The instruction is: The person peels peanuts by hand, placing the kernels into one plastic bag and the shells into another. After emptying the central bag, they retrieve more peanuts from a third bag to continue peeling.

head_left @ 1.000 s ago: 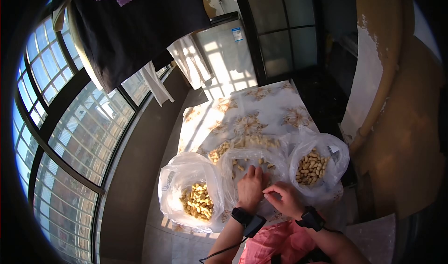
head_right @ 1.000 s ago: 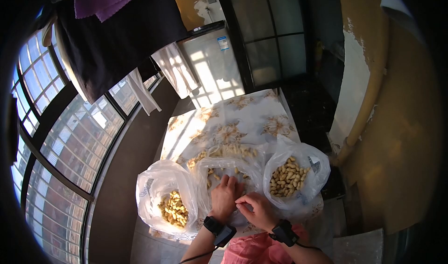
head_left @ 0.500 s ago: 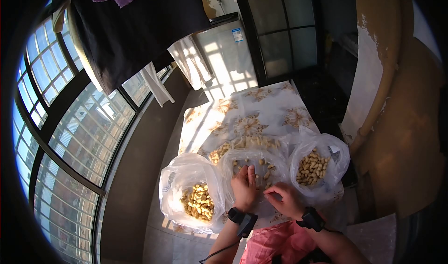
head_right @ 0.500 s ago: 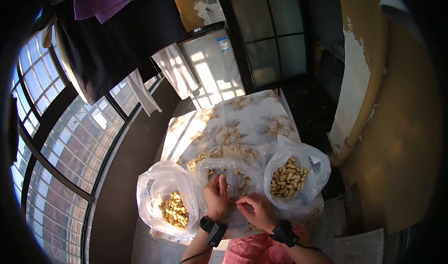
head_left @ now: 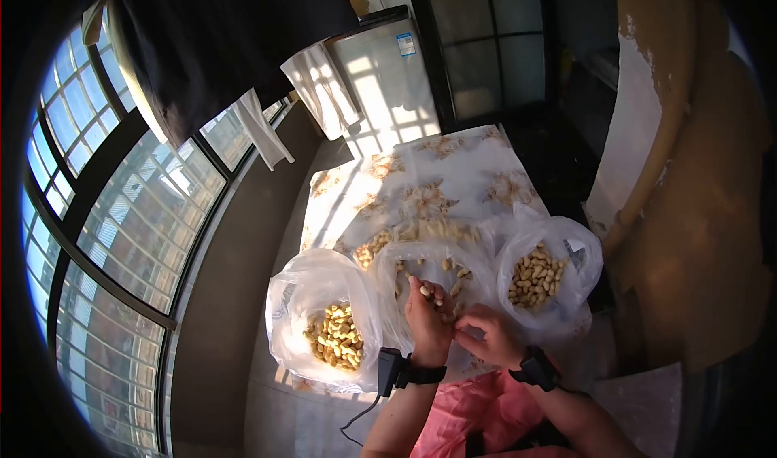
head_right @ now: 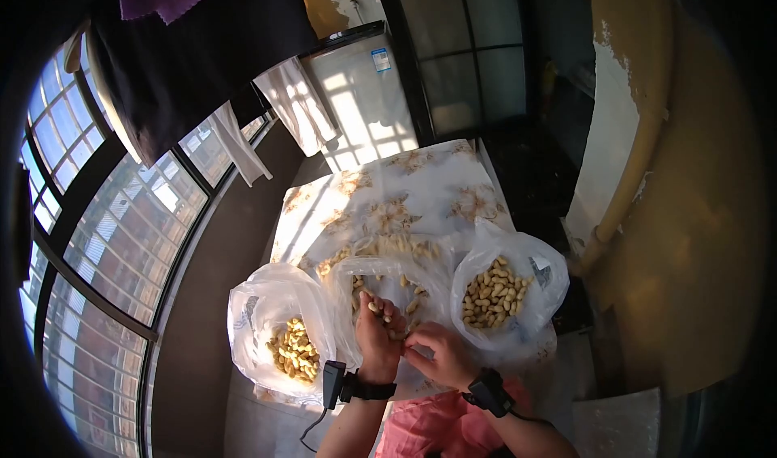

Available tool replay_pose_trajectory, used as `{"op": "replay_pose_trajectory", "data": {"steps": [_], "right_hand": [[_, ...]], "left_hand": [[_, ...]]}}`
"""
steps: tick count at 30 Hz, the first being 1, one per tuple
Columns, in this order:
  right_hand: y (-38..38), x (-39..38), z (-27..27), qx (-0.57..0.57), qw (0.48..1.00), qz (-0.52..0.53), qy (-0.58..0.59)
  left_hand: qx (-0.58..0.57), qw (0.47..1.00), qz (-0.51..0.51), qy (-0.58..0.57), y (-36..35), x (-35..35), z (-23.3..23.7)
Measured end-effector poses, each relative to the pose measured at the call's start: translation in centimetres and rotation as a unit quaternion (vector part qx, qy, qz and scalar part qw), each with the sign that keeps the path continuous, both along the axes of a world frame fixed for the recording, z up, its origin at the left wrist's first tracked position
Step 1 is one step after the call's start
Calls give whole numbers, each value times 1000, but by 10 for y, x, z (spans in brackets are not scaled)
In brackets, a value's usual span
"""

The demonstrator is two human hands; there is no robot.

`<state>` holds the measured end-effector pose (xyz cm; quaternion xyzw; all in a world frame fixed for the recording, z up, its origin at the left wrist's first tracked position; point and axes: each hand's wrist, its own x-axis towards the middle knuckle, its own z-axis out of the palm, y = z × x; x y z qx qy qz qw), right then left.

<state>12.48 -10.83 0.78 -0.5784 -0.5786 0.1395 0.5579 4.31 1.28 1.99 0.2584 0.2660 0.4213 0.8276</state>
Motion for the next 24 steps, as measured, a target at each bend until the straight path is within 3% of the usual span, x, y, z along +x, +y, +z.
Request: {"op": "replay_pose_trajectory", "data": {"steps": [6,15,17,24], "right_hand": [[2,-3,-4,11,999,-7,52],[3,-2,-4,19,998,-24,62],[4,-3,-1,41,997,-27,52],[3,-2,-1,25,997,-32,61]], "left_hand": [[-29,999,-8,12,-12,-5,-15],[-41,995,-68,-62,-13,-7,-35],[-45,980,-113,-160,-8,-9,-42],[-137,977,-48,-153,0,-13,-23]]}}
